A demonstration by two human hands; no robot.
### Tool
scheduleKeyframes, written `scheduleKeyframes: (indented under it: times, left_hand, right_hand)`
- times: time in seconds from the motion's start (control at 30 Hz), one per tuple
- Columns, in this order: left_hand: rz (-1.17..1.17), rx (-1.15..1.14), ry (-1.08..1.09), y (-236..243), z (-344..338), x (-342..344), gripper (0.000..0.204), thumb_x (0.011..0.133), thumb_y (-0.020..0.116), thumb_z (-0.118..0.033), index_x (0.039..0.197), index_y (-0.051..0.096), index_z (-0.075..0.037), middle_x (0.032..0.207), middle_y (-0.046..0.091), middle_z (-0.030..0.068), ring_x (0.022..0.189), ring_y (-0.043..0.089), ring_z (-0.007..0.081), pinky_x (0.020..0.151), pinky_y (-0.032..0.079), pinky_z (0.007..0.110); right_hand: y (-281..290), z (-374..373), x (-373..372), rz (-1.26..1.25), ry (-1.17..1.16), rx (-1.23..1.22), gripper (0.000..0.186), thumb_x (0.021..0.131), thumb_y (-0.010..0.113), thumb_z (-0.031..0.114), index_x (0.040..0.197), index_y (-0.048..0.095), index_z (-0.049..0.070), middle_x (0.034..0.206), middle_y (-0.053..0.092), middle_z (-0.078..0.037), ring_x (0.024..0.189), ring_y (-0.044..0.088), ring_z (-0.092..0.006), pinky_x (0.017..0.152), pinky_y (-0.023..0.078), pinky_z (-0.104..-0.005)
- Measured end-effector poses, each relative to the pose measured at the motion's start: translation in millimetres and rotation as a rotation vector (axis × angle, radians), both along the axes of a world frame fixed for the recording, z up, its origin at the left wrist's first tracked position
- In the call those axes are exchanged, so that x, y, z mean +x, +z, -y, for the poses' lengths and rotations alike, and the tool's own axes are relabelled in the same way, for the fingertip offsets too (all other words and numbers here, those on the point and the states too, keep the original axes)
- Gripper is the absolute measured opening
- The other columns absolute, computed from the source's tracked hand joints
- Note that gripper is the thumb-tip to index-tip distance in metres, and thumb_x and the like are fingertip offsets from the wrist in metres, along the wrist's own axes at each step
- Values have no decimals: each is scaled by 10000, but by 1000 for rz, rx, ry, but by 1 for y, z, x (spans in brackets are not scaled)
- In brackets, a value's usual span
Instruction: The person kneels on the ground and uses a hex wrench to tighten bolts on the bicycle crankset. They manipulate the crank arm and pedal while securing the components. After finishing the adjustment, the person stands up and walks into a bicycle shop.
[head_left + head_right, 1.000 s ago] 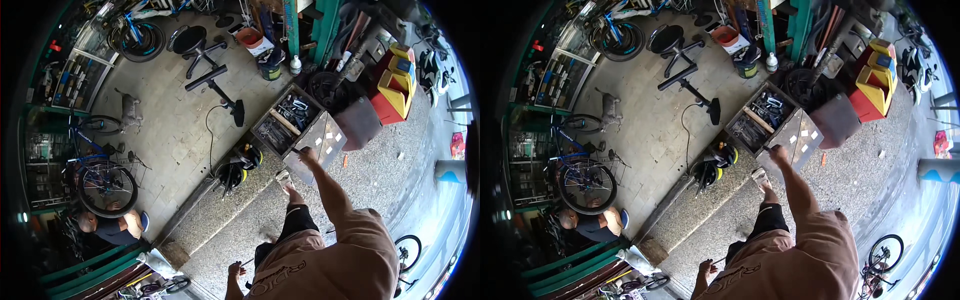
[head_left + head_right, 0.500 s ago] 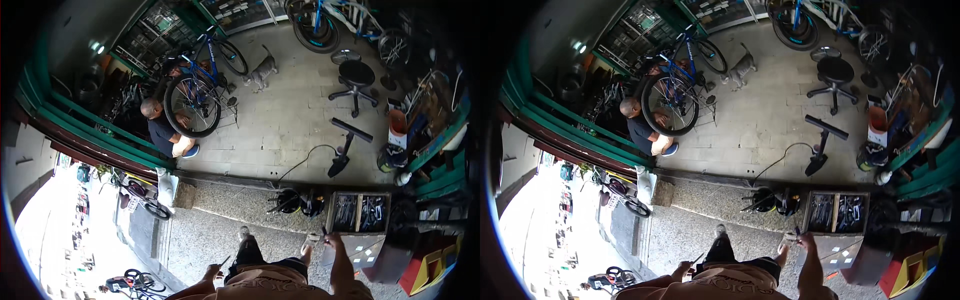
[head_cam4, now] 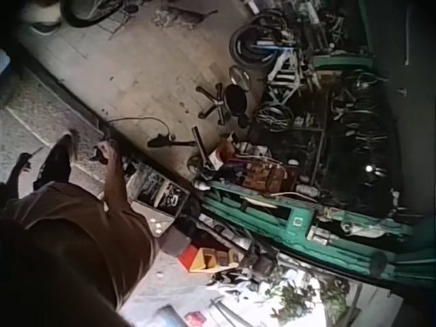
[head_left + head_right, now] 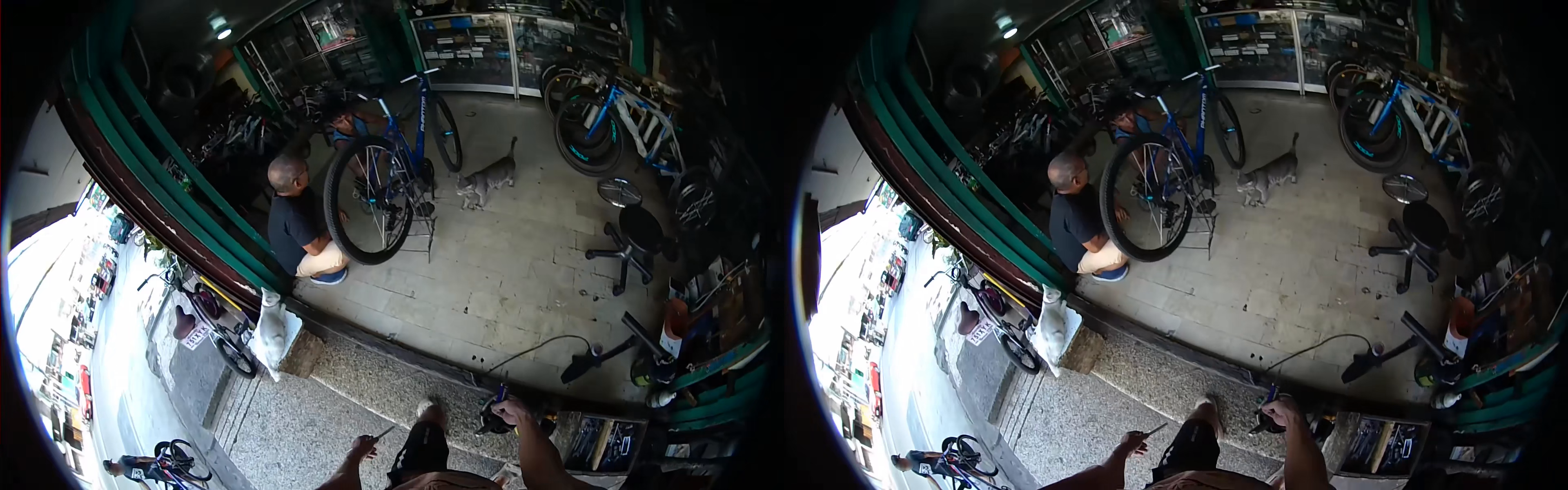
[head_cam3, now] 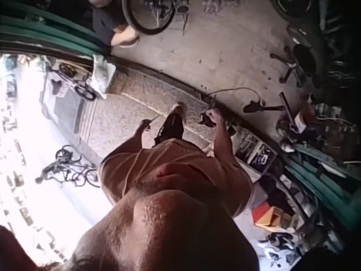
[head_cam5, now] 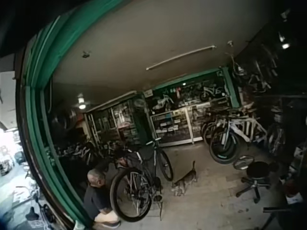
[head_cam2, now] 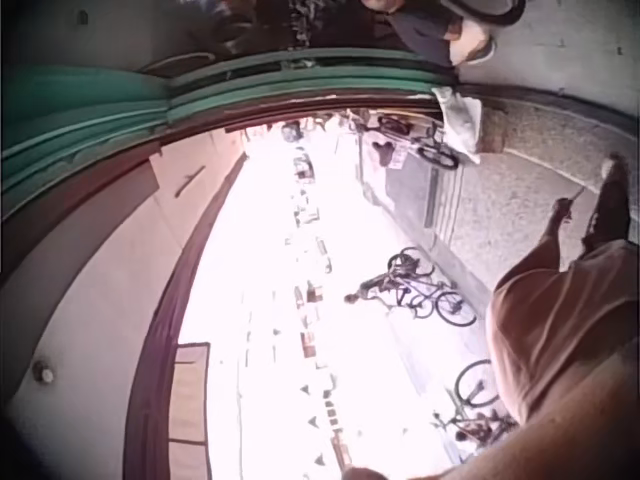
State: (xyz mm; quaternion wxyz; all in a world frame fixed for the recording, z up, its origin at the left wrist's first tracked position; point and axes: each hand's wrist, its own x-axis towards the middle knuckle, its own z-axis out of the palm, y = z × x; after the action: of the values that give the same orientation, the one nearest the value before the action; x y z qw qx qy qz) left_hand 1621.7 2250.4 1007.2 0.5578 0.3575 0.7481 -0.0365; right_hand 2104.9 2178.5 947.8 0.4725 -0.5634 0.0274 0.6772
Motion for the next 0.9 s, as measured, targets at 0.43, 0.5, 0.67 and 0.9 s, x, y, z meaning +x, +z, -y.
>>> scheduleKeyframes:
  times: [0.43,0.5,0.67,0.9]
  left_hand:
    - [38,17,296,69,-122,-27,347,864,636,-332,976,550,-16,774,630,201,611,658,314,539,575,432]
    - [-32,-44,304,63,-132,-40,336,865,634,-331,957,555,-18,765,629,197,607,656,310,540,575,433]
    - [148,-149,412,32,-167,-58,313,868,629,-327,908,567,-22,742,625,187,597,650,299,543,577,435]
    - [216,169,746,2,-256,48,293,907,565,-326,963,541,-39,856,617,126,664,636,244,559,522,391]
  right_hand:
    - [308,-549,-29,35,-102,510,115,898,576,40,973,601,-43,908,644,-148,824,650,-239,770,575,-375]
    - [355,-605,-31,-21,-85,612,124,906,556,27,988,590,-59,911,643,-160,825,653,-261,788,578,-390]
    - [405,-739,-5,93,-35,641,103,900,561,24,939,590,-66,907,638,-178,803,655,-275,788,588,-399]
    - [410,-928,40,117,-24,567,106,915,559,68,933,571,-36,870,624,-149,797,650,-249,763,598,-350]
